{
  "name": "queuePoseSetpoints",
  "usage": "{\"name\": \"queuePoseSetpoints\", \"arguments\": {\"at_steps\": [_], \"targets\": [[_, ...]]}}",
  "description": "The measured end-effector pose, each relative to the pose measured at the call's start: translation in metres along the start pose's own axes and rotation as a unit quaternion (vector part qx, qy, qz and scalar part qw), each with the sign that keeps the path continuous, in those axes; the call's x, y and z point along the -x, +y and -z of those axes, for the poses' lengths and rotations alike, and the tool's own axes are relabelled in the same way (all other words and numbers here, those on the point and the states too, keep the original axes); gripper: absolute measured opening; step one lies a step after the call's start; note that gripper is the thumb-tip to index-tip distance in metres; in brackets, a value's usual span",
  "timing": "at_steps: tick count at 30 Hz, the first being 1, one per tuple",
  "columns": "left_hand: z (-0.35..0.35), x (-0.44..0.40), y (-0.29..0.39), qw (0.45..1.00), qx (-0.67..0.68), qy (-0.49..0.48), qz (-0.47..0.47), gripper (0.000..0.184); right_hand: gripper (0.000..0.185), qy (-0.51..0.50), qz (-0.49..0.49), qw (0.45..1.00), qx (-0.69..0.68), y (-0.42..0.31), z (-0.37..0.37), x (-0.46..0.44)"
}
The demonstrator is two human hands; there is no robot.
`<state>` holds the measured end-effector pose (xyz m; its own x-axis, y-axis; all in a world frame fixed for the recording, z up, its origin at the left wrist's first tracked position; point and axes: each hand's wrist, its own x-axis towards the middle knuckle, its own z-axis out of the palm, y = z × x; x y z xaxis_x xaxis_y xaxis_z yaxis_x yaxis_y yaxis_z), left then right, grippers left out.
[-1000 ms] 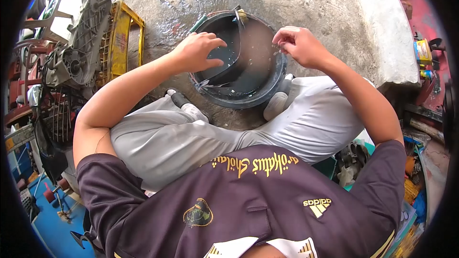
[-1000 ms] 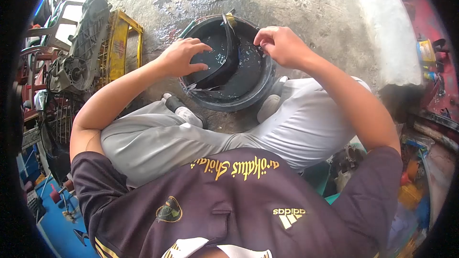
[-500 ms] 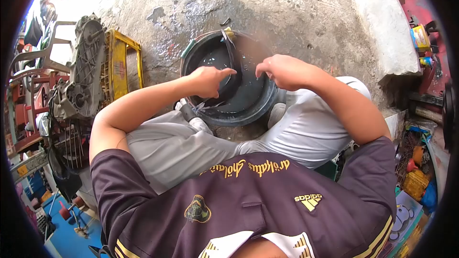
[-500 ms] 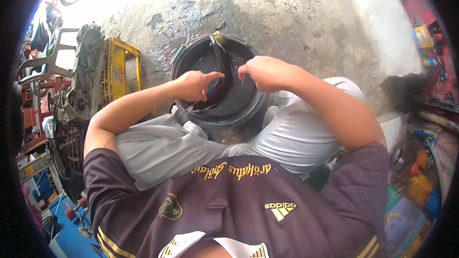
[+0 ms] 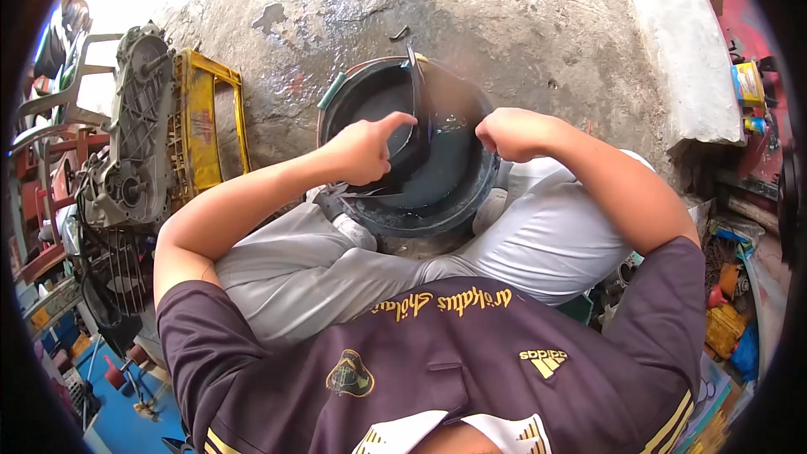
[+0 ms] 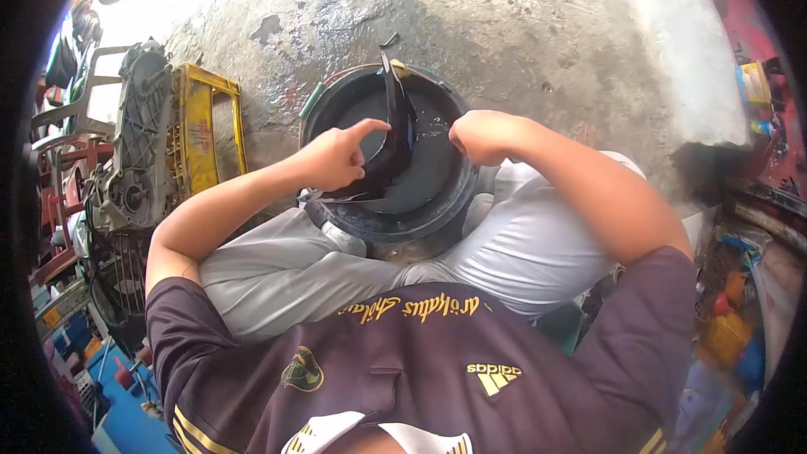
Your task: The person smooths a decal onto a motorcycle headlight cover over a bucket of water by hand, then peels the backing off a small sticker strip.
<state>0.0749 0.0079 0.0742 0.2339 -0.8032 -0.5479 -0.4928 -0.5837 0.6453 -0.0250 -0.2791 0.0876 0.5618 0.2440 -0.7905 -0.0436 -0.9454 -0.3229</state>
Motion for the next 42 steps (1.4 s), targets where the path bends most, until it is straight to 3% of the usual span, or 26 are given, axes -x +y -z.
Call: {"name": "queuePoseSetpoints", "arguments": {"at_steps": [3,9,12,15,16,23,32,42], "targets": [[0.027,0.016,0.014,0.996,0.085,0.033,-0.006,0.079,0.024,-0.013,-0.022,1.000,0.002,-0.002,0.010,0.009],[0.051,0.036,0.045,0.995,0.076,-0.007,-0.064,0.076,0.026,0.019,-0.021,0.999,0.018,-0.004,0.009,0.017],[0.057,0.043,0.059,0.993,0.058,0.017,-0.102,0.074,0.025,0.033,-0.021,0.999,0.016,0.000,0.003,0.015],[0.069,0.049,0.063,0.990,0.080,0.054,-0.104,0.072,0.025,0.049,-0.026,0.998,0.012,-0.001,0.010,0.020],[0.078,0.051,0.066,0.990,0.119,0.044,-0.067,0.072,0.025,0.059,-0.031,0.998,0.006,-0.001,0.015,0.023],[0.094,0.048,0.013,0.930,0.338,0.114,-0.087,0.076,0.028,0.046,-0.057,0.997,-0.039,0.003,0.039,0.048],[0.085,0.051,-0.028,0.923,0.353,0.097,-0.120,0.087,0.026,0.107,-0.072,0.991,-0.035,0.025,0.037,0.046],[0.046,0.032,-0.061,0.908,0.414,0.022,-0.058,0.087,0.019,0.146,-0.057,0.986,-0.062,0.016,0.040,0.049]]}}
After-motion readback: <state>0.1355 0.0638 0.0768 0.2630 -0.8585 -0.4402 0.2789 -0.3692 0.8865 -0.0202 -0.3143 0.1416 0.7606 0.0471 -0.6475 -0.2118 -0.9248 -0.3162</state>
